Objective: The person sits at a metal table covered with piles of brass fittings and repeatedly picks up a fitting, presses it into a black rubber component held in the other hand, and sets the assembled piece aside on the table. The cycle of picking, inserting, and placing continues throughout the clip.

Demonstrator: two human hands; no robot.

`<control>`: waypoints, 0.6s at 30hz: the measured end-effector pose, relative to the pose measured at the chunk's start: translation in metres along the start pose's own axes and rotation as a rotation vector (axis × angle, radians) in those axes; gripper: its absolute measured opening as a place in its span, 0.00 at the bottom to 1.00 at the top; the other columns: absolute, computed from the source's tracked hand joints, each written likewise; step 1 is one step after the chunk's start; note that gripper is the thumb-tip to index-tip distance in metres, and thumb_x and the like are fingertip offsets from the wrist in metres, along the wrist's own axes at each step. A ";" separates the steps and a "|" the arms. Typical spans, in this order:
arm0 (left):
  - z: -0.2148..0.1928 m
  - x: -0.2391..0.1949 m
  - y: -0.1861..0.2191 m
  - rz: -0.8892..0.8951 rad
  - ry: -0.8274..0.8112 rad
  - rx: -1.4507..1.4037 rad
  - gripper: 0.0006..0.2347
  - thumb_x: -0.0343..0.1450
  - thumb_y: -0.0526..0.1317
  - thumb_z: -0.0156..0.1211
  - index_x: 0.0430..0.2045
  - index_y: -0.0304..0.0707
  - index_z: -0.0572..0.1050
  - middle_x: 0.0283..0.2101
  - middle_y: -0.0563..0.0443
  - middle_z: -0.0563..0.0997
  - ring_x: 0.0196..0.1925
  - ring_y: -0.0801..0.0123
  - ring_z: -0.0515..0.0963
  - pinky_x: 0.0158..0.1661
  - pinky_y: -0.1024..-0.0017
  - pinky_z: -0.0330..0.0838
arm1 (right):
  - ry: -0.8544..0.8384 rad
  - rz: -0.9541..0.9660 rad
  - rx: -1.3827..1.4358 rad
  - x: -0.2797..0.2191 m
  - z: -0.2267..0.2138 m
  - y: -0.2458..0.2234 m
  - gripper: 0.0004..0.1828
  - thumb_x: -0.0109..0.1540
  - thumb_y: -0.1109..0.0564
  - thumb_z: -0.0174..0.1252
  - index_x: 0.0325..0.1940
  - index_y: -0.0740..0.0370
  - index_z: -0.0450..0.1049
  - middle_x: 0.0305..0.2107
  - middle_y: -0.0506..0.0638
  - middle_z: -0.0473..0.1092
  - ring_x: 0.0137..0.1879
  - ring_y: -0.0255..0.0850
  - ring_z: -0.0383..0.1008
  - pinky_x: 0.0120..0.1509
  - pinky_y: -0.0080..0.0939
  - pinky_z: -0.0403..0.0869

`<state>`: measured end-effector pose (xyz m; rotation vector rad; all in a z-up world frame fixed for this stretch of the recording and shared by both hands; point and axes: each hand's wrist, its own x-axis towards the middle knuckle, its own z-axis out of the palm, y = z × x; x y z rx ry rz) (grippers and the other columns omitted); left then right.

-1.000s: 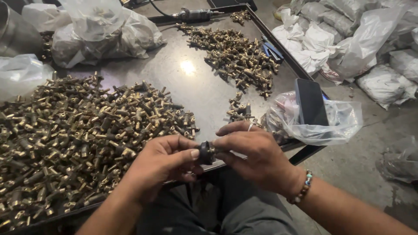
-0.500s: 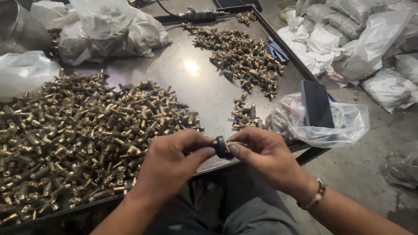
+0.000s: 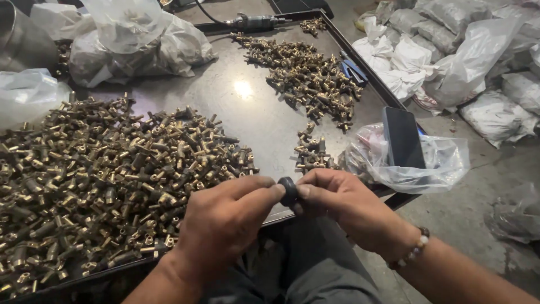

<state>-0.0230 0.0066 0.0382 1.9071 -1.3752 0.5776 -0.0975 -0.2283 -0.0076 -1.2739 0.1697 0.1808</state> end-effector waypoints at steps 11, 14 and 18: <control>0.038 -0.024 -0.027 -1.195 -0.132 -1.260 0.08 0.68 0.35 0.65 0.38 0.32 0.81 0.33 0.48 0.86 0.31 0.70 0.85 0.30 0.69 0.82 | 0.102 -0.876 -1.107 -0.014 0.019 -0.020 0.09 0.63 0.57 0.63 0.46 0.59 0.76 0.39 0.49 0.78 0.49 0.43 0.80 0.52 0.41 0.76; 0.023 -0.016 -0.012 -0.763 -0.038 -0.781 0.07 0.67 0.34 0.68 0.36 0.35 0.82 0.34 0.50 0.86 0.32 0.71 0.86 0.31 0.73 0.81 | 0.072 -0.382 -0.532 -0.002 0.007 -0.001 0.09 0.65 0.57 0.61 0.44 0.65 0.77 0.36 0.49 0.77 0.42 0.37 0.77 0.48 0.37 0.75; 0.003 -0.013 -0.002 -0.057 0.061 -0.185 0.07 0.69 0.32 0.67 0.39 0.38 0.82 0.39 0.47 0.84 0.37 0.62 0.86 0.36 0.72 0.79 | -0.056 0.007 0.013 -0.002 0.003 0.004 0.11 0.67 0.57 0.59 0.46 0.70 0.76 0.34 0.48 0.75 0.41 0.33 0.74 0.48 0.34 0.73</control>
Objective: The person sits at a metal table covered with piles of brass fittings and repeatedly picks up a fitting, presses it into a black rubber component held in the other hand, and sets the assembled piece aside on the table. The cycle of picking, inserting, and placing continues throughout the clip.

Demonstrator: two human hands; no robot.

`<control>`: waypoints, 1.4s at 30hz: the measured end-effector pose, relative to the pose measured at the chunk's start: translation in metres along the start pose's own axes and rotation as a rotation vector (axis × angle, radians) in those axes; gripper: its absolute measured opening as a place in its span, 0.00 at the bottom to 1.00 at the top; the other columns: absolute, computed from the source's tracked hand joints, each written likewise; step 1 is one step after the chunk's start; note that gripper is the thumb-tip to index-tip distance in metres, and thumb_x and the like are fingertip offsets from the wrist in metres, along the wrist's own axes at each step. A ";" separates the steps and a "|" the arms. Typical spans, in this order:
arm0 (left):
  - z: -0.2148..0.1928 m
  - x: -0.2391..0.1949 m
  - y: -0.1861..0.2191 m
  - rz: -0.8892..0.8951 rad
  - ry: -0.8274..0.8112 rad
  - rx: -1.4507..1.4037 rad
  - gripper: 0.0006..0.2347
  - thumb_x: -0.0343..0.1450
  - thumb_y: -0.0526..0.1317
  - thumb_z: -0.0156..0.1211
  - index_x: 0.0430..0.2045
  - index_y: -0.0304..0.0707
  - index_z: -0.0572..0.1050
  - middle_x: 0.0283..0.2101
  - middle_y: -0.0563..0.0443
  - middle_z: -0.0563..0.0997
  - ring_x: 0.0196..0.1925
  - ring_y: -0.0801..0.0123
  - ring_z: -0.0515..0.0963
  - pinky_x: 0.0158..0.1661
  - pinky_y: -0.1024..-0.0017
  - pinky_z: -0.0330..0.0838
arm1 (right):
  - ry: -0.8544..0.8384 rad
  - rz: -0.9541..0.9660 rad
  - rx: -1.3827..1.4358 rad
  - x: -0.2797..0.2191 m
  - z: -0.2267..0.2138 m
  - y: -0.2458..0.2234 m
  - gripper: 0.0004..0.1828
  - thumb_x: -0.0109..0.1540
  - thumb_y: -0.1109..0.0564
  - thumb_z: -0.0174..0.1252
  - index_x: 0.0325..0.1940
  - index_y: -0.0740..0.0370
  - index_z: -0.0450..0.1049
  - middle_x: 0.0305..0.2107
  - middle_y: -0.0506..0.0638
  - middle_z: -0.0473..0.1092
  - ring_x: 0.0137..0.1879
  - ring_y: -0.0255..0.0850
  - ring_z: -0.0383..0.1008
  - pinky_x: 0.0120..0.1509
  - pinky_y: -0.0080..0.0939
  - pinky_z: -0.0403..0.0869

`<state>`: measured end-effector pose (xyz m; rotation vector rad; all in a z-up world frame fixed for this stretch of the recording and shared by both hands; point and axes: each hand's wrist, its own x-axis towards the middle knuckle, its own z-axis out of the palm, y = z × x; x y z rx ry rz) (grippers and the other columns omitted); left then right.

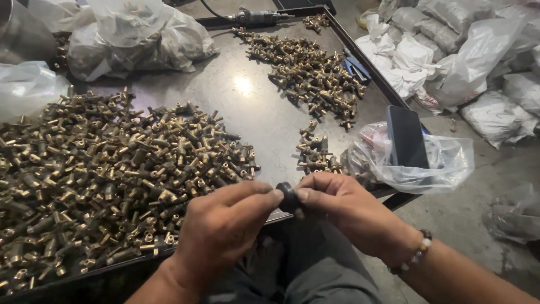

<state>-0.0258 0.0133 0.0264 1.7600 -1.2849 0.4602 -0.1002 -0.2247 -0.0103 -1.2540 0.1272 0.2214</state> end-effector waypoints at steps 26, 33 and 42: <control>0.002 -0.037 -0.022 -0.997 -0.085 -0.878 0.06 0.69 0.34 0.65 0.38 0.33 0.82 0.34 0.51 0.86 0.32 0.72 0.85 0.32 0.72 0.81 | 0.132 -0.682 -1.019 -0.005 0.039 -0.007 0.11 0.61 0.57 0.63 0.46 0.60 0.78 0.37 0.44 0.78 0.47 0.34 0.77 0.48 0.35 0.76; 0.005 -0.044 -0.032 -0.806 0.018 -0.838 0.07 0.71 0.32 0.67 0.40 0.30 0.82 0.37 0.47 0.86 0.37 0.71 0.82 0.37 0.72 0.78 | 0.184 -0.396 -0.890 0.004 0.037 -0.002 0.10 0.61 0.55 0.61 0.44 0.62 0.79 0.33 0.47 0.76 0.39 0.37 0.79 0.43 0.39 0.77; -0.038 -0.011 -0.013 -0.179 0.120 0.085 0.09 0.68 0.33 0.67 0.41 0.38 0.80 0.40 0.48 0.85 0.42 0.63 0.87 0.41 0.71 0.80 | -0.136 -0.103 -0.149 0.062 0.041 -0.017 0.12 0.66 0.55 0.58 0.45 0.67 0.78 0.35 0.48 0.77 0.43 0.35 0.76 0.53 0.38 0.76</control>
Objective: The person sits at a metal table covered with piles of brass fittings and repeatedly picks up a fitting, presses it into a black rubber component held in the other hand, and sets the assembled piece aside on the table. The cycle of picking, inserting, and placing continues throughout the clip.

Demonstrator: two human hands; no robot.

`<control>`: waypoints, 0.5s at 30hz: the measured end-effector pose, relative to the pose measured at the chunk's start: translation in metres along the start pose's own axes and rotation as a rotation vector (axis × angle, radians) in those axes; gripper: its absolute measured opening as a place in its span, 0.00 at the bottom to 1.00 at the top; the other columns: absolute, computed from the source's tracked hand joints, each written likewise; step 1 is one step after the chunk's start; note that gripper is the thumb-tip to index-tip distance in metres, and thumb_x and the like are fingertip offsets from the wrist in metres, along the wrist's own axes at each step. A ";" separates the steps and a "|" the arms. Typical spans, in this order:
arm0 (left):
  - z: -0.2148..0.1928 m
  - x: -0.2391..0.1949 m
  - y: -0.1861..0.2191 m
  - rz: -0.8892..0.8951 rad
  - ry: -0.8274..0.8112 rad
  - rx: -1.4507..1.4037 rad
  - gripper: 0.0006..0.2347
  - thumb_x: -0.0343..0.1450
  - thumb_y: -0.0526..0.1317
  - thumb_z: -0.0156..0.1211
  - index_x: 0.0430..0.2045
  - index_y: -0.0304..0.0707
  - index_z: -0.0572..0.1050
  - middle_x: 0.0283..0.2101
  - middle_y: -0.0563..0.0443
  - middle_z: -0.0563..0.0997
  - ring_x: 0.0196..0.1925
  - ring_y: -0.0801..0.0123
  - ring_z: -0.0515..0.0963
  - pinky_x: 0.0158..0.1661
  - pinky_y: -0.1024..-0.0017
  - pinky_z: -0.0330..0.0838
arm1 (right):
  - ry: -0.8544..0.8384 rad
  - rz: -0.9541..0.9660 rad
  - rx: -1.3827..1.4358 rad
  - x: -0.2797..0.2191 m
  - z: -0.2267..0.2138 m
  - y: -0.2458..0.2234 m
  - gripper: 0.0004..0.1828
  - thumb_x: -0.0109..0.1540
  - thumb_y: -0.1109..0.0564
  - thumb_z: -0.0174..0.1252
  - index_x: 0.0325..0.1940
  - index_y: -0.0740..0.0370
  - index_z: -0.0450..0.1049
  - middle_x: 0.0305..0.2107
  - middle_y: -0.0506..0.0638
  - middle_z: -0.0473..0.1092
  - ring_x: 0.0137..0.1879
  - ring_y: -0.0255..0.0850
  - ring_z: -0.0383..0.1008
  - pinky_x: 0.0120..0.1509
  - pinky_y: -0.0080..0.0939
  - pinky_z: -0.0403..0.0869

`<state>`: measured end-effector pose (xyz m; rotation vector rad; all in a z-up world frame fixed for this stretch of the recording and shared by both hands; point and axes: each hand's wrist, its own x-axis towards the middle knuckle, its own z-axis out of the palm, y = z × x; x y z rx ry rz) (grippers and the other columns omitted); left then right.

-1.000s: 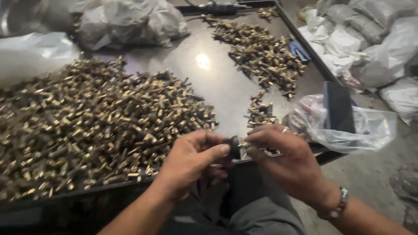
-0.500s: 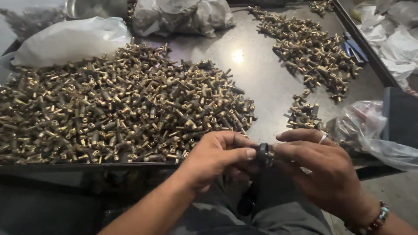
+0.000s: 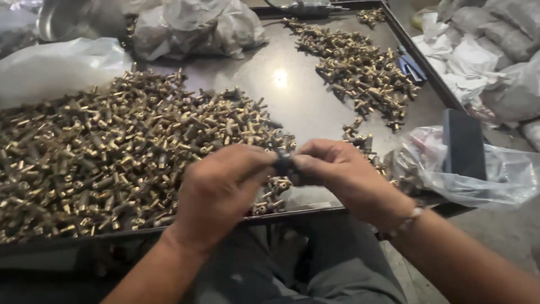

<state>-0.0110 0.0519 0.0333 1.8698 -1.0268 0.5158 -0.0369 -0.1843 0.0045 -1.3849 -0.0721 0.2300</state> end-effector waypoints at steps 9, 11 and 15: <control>-0.006 -0.034 -0.038 -1.191 0.008 -0.944 0.06 0.70 0.34 0.62 0.37 0.31 0.81 0.31 0.47 0.86 0.29 0.67 0.85 0.31 0.68 0.82 | -0.035 -0.945 -1.131 0.000 0.037 -0.024 0.10 0.61 0.60 0.67 0.46 0.59 0.78 0.38 0.50 0.78 0.50 0.48 0.79 0.54 0.43 0.76; -0.007 -0.034 -0.033 -1.110 0.052 -0.907 0.06 0.69 0.33 0.63 0.36 0.32 0.81 0.31 0.48 0.86 0.30 0.67 0.86 0.31 0.69 0.82 | -0.007 -0.833 -1.093 0.004 0.040 -0.023 0.08 0.61 0.59 0.66 0.44 0.60 0.78 0.36 0.50 0.78 0.47 0.45 0.79 0.51 0.42 0.75; -0.016 -0.023 0.005 -0.607 0.128 -0.019 0.07 0.66 0.32 0.68 0.37 0.36 0.84 0.29 0.51 0.86 0.28 0.68 0.83 0.29 0.72 0.77 | -0.124 -0.082 -0.229 0.027 0.033 -0.002 0.11 0.66 0.53 0.58 0.44 0.64 0.79 0.33 0.47 0.79 0.41 0.35 0.78 0.49 0.36 0.77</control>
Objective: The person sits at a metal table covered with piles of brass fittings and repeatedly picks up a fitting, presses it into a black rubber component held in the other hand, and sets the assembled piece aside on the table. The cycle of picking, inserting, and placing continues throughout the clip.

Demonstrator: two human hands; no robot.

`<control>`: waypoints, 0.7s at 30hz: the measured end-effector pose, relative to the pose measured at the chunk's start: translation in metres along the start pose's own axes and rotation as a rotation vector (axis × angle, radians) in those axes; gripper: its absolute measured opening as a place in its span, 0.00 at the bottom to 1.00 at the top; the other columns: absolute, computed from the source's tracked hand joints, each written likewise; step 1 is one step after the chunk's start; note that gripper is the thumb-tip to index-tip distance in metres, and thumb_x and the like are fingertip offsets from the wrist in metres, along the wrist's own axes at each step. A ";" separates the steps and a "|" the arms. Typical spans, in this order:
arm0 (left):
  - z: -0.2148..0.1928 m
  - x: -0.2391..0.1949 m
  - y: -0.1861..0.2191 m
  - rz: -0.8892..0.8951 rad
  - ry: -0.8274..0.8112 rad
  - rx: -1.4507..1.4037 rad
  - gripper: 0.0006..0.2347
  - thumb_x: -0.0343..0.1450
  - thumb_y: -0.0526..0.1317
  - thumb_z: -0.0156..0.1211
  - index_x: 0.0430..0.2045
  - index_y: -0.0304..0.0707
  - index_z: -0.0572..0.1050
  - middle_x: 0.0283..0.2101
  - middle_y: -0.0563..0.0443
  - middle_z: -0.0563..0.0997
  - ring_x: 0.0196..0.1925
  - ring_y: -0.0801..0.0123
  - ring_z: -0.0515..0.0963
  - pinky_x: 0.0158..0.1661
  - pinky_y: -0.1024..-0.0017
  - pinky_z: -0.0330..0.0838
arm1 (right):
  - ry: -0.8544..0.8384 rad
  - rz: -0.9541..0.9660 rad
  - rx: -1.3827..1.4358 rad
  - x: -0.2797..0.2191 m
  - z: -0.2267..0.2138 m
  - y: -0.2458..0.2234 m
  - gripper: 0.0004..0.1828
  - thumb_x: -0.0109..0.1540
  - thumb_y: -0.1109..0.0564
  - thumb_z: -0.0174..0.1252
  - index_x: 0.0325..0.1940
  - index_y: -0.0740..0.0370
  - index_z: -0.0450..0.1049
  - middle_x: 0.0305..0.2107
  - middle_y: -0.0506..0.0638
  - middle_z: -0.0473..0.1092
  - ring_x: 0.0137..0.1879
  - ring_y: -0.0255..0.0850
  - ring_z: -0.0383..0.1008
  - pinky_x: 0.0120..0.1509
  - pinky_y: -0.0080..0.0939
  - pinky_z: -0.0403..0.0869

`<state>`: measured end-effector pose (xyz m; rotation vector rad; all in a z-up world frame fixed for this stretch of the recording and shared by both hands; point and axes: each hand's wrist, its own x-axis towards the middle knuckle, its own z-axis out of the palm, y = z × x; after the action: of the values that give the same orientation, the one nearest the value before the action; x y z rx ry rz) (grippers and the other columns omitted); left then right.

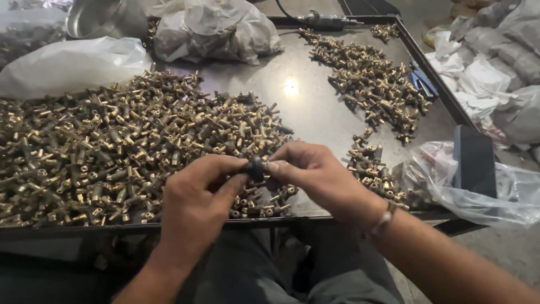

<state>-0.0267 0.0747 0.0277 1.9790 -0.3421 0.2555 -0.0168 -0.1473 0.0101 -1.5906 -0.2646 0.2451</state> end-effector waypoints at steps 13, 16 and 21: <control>-0.007 0.007 -0.062 -0.682 -0.284 -0.818 0.07 0.69 0.33 0.62 0.36 0.28 0.80 0.31 0.44 0.86 0.31 0.63 0.86 0.32 0.64 0.83 | 0.116 -0.692 -0.915 -0.008 0.018 -0.025 0.07 0.62 0.55 0.66 0.42 0.57 0.80 0.35 0.46 0.77 0.45 0.36 0.77 0.48 0.38 0.76; -0.006 0.003 -0.057 -0.699 -0.246 -0.763 0.08 0.68 0.33 0.60 0.38 0.28 0.80 0.32 0.45 0.86 0.31 0.62 0.86 0.32 0.65 0.82 | 0.076 -0.758 -0.911 -0.011 0.017 -0.022 0.08 0.64 0.56 0.64 0.47 0.58 0.78 0.38 0.47 0.77 0.50 0.39 0.77 0.53 0.41 0.76; -0.010 -0.007 -0.009 0.289 0.035 0.242 0.08 0.65 0.34 0.68 0.37 0.36 0.82 0.37 0.47 0.86 0.37 0.62 0.87 0.37 0.71 0.78 | -0.011 0.215 0.265 0.003 0.012 0.013 0.10 0.66 0.53 0.61 0.42 0.64 0.78 0.30 0.46 0.76 0.37 0.33 0.75 0.43 0.35 0.75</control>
<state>-0.0300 0.0884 0.0219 2.1558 -0.5987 0.5363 -0.0171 -0.1354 -0.0035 -1.3544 -0.0642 0.4373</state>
